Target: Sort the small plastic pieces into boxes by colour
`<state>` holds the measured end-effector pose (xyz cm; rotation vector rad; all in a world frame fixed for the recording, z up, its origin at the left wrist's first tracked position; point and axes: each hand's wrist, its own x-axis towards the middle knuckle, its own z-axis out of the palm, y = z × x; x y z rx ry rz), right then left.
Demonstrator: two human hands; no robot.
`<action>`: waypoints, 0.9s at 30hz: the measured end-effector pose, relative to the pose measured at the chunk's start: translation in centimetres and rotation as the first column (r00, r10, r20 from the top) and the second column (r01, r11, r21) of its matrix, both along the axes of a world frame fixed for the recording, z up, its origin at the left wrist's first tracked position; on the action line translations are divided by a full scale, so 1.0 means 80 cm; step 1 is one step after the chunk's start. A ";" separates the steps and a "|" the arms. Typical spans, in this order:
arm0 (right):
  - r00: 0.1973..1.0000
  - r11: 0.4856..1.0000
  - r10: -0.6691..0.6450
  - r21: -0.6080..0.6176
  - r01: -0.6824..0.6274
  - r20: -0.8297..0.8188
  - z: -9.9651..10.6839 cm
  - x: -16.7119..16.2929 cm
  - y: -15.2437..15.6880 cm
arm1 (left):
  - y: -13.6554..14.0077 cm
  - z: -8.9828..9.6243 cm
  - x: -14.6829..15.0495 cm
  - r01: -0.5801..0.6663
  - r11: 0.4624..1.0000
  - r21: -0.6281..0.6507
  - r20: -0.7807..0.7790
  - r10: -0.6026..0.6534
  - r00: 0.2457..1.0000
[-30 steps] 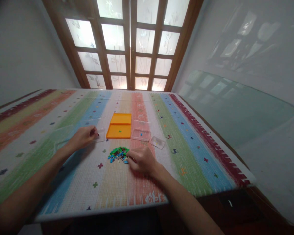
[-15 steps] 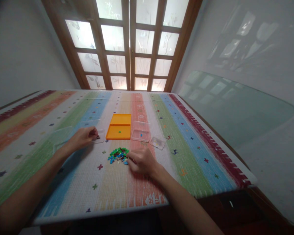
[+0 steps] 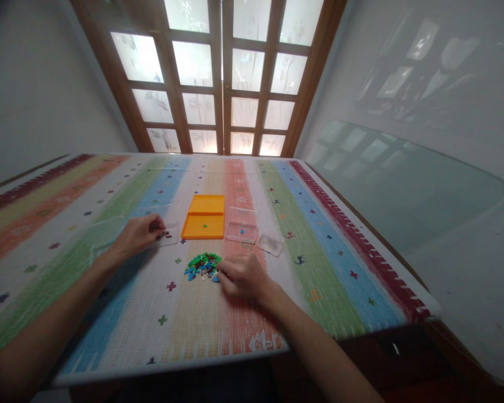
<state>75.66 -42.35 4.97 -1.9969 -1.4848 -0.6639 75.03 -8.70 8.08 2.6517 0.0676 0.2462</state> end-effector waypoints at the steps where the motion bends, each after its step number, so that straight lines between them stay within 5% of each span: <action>1: 1.000 1.000 0.000 -0.001 0.000 -0.001 0.000 0.000 0.000 | 0.000 0.000 0.000 0.007 1.000 0.006 0.009 -0.007 1.000; 19: 1.000 1.000 -0.006 -0.031 0.006 0.013 -0.002 0.001 0.000 | -0.001 0.003 0.000 0.116 0.993 0.011 0.008 -0.116 0.993; 27: 1.000 1.000 -0.005 -0.020 0.006 0.015 -0.002 0.001 0.000 | 0.002 0.017 -0.007 0.062 0.997 -0.035 -0.026 -0.063 0.998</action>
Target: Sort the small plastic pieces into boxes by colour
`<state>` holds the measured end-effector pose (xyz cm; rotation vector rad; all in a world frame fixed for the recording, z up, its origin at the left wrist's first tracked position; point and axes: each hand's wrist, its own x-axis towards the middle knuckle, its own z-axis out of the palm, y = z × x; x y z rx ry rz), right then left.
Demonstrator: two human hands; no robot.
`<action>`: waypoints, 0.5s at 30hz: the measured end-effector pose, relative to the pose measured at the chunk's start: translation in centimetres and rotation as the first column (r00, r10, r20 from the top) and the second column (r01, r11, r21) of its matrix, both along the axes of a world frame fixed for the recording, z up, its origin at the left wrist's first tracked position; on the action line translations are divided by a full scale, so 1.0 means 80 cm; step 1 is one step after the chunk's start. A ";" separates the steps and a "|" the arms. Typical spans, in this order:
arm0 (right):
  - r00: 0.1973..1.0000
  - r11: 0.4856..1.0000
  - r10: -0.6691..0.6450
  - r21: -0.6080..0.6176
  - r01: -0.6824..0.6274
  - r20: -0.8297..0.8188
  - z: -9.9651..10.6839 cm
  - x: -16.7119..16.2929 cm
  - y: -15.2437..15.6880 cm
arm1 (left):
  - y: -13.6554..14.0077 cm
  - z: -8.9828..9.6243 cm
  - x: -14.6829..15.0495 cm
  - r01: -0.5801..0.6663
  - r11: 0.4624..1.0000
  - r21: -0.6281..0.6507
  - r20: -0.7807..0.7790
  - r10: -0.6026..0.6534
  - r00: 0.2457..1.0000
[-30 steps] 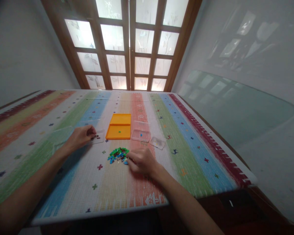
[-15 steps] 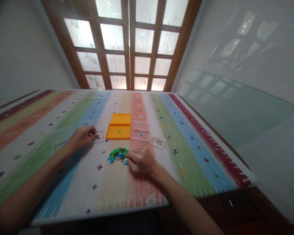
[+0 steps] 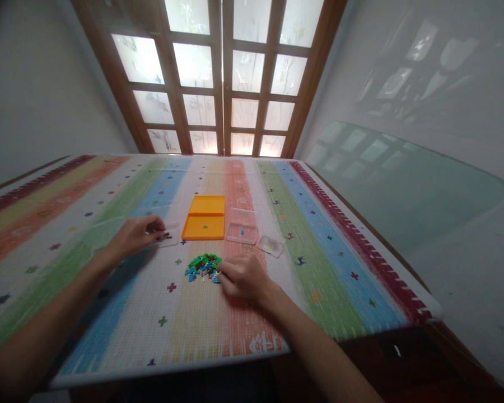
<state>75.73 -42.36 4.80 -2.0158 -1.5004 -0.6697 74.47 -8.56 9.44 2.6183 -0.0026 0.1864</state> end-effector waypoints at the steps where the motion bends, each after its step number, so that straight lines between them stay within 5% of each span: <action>1: 1.000 1.000 -0.003 -0.001 0.003 0.004 0.000 0.000 0.000 | 0.000 0.005 -0.003 -0.008 1.000 -0.001 0.021 0.008 1.000; 7: 1.000 1.000 -0.008 0.008 0.008 0.005 0.002 -0.001 0.000 | -0.017 0.026 -0.032 0.020 1.000 0.010 0.164 -0.021 0.986; 15: 0.998 0.998 -0.065 -0.007 0.065 0.003 0.001 -0.001 -0.001 | -0.074 0.002 -0.065 0.405 0.914 -0.007 0.041 -0.405 0.914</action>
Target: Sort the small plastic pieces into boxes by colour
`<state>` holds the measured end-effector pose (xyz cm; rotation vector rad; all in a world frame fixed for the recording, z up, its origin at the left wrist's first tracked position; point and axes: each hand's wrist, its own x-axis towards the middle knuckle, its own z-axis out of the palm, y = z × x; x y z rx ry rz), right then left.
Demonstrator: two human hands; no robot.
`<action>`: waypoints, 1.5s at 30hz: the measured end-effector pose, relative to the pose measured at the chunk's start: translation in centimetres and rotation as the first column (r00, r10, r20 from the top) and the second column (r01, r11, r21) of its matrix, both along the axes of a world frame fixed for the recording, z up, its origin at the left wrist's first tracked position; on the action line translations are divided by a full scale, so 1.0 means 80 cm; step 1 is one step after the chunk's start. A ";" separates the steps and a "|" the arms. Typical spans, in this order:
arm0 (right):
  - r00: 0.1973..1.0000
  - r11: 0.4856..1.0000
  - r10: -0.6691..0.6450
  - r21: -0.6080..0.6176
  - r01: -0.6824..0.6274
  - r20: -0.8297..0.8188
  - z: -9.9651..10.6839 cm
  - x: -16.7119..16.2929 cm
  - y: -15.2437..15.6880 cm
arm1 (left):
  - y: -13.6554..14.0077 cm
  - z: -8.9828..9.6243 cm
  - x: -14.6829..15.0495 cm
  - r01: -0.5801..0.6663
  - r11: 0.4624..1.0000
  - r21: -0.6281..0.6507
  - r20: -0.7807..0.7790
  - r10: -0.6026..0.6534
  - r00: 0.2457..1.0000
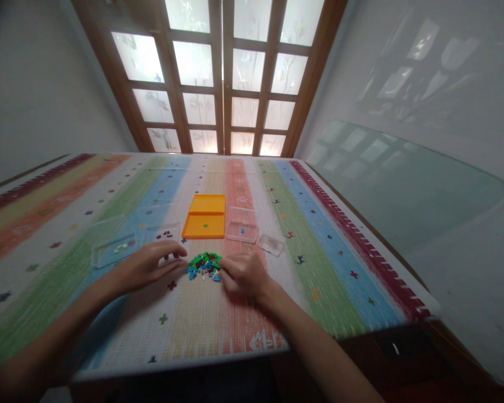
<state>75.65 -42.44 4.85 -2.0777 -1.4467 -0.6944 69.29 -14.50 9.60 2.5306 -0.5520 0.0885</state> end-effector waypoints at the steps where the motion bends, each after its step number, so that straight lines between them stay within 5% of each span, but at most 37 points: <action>1: 1.000 1.000 -0.002 0.006 0.002 0.002 0.000 0.000 0.000 | -0.005 -0.003 -0.003 0.022 1.000 0.007 -0.010 -0.022 1.000; 9: 1.000 1.000 0.021 0.004 -0.021 0.003 0.001 0.000 -0.001 | -0.028 -0.014 -0.015 0.138 0.989 0.056 -0.090 -0.133 0.987; 20: 1.000 1.000 0.028 0.000 -0.028 0.012 0.001 -0.001 0.000 | -0.038 -0.029 -0.005 0.098 0.976 0.195 -0.134 -0.072 0.988; 32: 0.999 0.999 0.042 0.026 -0.042 0.025 0.004 -0.001 0.001 | -0.041 -0.028 -0.006 0.109 0.972 0.207 -0.016 -0.108 0.994; 40: 0.999 0.999 0.046 0.024 -0.047 0.022 0.003 -0.001 0.001 | 0.013 0.012 -0.002 -0.061 0.998 -0.008 0.100 0.061 0.993; 45: 0.998 0.998 0.051 0.036 -0.052 0.028 0.003 -0.001 0.002 | 0.062 0.014 0.018 -0.251 0.968 0.015 0.157 0.246 0.957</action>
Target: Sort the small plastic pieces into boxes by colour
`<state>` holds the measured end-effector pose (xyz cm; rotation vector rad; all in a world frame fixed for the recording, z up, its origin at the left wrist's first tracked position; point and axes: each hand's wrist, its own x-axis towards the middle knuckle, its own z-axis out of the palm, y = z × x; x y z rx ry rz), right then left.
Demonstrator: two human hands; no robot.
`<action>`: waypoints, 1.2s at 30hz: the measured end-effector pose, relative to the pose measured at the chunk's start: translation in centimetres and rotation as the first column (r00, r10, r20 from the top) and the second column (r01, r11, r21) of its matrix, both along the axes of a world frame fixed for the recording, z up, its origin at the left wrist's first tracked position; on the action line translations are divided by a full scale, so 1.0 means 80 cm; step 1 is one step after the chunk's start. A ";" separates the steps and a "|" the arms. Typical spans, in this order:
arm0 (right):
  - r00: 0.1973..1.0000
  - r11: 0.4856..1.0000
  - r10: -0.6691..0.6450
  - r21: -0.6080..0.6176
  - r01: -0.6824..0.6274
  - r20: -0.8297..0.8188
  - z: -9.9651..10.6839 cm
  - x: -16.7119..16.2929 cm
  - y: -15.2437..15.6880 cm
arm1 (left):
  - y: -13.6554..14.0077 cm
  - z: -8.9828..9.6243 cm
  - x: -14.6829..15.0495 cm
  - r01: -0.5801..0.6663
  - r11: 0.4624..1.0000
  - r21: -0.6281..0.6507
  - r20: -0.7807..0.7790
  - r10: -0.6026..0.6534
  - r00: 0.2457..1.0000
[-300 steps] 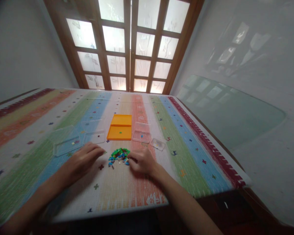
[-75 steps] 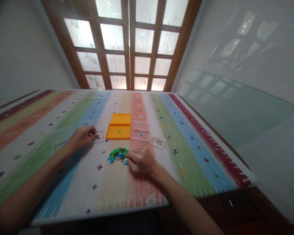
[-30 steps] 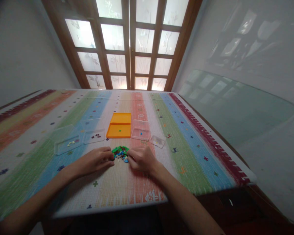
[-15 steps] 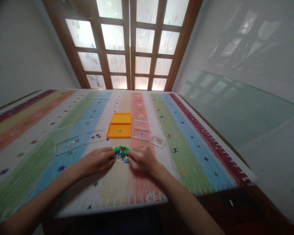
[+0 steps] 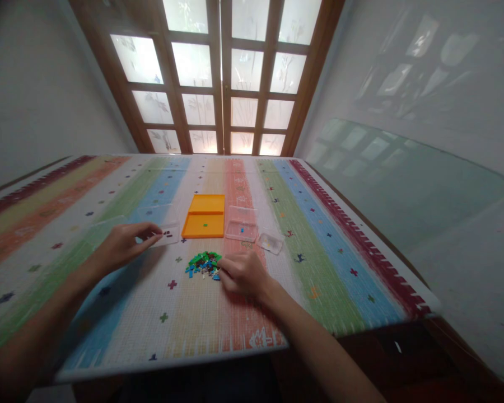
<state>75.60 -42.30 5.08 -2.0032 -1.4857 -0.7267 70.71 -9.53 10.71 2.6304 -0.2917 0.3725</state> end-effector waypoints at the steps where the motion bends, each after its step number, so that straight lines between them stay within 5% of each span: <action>1: 1.000 1.000 0.002 -0.004 -0.002 0.003 0.000 0.000 0.000 | 0.008 -0.002 0.004 -0.024 1.000 0.013 0.003 0.024 1.000; 8: 1.000 1.000 0.001 -0.015 -0.001 0.001 0.000 0.000 0.001 | 0.033 -0.019 0.022 -0.115 0.988 0.105 -0.024 0.118 0.993; 23: 1.000 0.999 0.005 -0.049 -0.004 0.011 -0.003 0.002 -0.001 | 0.015 -0.013 0.024 -0.241 0.942 0.232 -0.141 0.277 0.950; 36: 0.999 0.998 0.003 -0.058 -0.001 0.038 -0.004 0.003 -0.002 | 0.012 -0.019 0.038 -0.186 0.920 0.346 -0.256 0.283 0.924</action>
